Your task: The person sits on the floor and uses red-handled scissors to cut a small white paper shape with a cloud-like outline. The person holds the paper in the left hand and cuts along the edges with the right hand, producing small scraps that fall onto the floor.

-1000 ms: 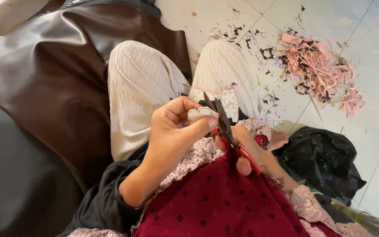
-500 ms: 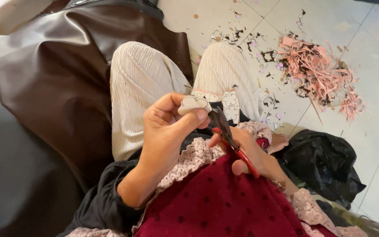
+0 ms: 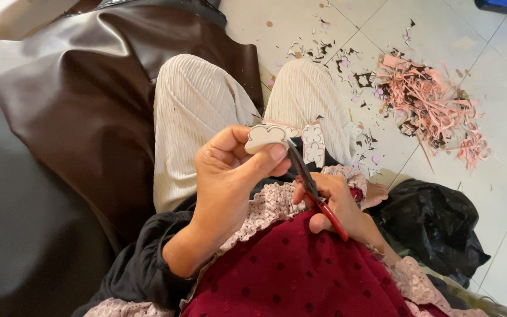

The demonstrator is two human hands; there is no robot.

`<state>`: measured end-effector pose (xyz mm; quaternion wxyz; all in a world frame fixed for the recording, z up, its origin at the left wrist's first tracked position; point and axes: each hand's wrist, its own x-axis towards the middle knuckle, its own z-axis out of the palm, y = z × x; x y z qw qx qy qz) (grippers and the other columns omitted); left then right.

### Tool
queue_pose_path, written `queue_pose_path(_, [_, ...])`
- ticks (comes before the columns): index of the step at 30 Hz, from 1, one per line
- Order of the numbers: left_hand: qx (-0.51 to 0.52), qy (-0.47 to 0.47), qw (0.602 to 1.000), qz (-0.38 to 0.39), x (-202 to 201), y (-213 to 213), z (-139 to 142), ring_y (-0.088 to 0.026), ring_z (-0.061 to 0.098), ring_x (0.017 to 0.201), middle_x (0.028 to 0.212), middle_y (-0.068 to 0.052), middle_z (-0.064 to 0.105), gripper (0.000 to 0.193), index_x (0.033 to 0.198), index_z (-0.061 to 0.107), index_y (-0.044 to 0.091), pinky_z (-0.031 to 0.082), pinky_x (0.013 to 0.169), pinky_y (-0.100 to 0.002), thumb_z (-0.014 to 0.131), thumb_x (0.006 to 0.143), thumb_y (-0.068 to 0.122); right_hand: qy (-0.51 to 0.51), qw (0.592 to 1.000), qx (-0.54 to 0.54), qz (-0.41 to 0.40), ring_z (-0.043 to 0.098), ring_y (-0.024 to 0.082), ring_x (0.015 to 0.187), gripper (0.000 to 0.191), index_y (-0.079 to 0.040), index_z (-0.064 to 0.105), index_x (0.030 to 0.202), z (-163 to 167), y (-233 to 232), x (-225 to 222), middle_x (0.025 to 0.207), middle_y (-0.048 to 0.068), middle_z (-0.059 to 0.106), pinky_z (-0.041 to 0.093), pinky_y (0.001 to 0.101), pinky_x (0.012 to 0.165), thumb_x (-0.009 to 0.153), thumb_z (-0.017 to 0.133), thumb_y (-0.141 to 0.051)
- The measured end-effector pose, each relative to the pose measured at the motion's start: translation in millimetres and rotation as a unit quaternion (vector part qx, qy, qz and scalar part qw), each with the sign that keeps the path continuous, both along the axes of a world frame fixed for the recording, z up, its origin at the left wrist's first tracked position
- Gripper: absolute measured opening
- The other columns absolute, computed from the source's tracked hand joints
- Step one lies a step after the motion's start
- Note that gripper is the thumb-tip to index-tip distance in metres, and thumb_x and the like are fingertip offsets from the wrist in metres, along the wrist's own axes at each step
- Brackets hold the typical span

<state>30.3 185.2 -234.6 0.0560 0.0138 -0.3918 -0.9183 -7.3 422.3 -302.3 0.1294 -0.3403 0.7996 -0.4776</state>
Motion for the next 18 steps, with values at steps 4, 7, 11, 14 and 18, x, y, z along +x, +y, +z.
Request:
queue_pose_path(4, [0.003,-0.016,1.0,-0.006,0.7,1.2,0.7,-0.015,0.075,0.084,0.097,-0.013,0.076,0.014,0.104,0.065,-0.003,0.065,0.08,-0.029,0.074,0.094,0.002,-0.004,1.0,0.002,-0.007,0.051,0.007,0.052,0.095,-0.009,0.066,0.081,-5.4,1.6,-0.1,0.061,-0.005,0.05,0.042,0.0251,0.054,0.066,0.045,-0.101])
queue_pose_path(7, [0.003,-0.015,1.0,-0.012,0.7,1.0,1.5,-0.016,0.075,0.083,0.097,-0.013,0.076,0.014,0.103,0.065,-0.003,0.065,0.079,-0.03,0.074,0.094,0.002,-0.024,1.0,0.003,-0.018,0.051,0.008,0.053,0.096,-0.009,0.064,0.078,-7.3,3.0,0.1,0.064,-0.004,0.052,0.038,0.0252,0.05,0.062,0.045,-0.102])
queue_pose_path(11, [0.008,-0.011,1.0,-0.022,1.4,-0.5,2.3,-0.016,0.074,0.081,0.096,-0.013,0.076,0.014,0.102,0.065,-0.004,0.064,0.077,-0.029,0.075,0.094,0.002,-0.038,0.999,-0.004,-0.007,0.05,0.008,0.055,0.095,-0.009,0.059,0.074,-6.2,4.7,-1.3,0.066,-0.004,0.052,0.038,0.0259,0.049,0.06,0.046,-0.101])
queue_pose_path(14, [0.008,-0.012,1.0,-0.026,1.6,-1.9,2.8,-0.015,0.074,0.081,0.095,-0.012,0.076,0.014,0.103,0.067,-0.005,0.064,0.077,-0.029,0.076,0.093,0.002,-0.026,1.0,-0.008,0.0,0.049,0.009,0.054,0.093,-0.009,0.056,0.07,-5.7,4.2,-3.1,0.066,-0.004,0.05,0.036,0.0266,0.049,0.06,0.045,-0.101])
queue_pose_path(18, [0.002,-0.017,1.0,-0.026,1.6,-2.2,3.6,-0.015,0.074,0.08,0.095,-0.012,0.076,0.015,0.103,0.068,-0.006,0.064,0.076,-0.029,0.076,0.092,0.001,0.002,1.0,-0.008,-0.002,0.05,0.009,0.055,0.091,-0.011,0.051,0.066,-6.7,3.0,-4.1,0.066,-0.005,0.049,0.036,0.0267,0.05,0.063,0.042,-0.101])
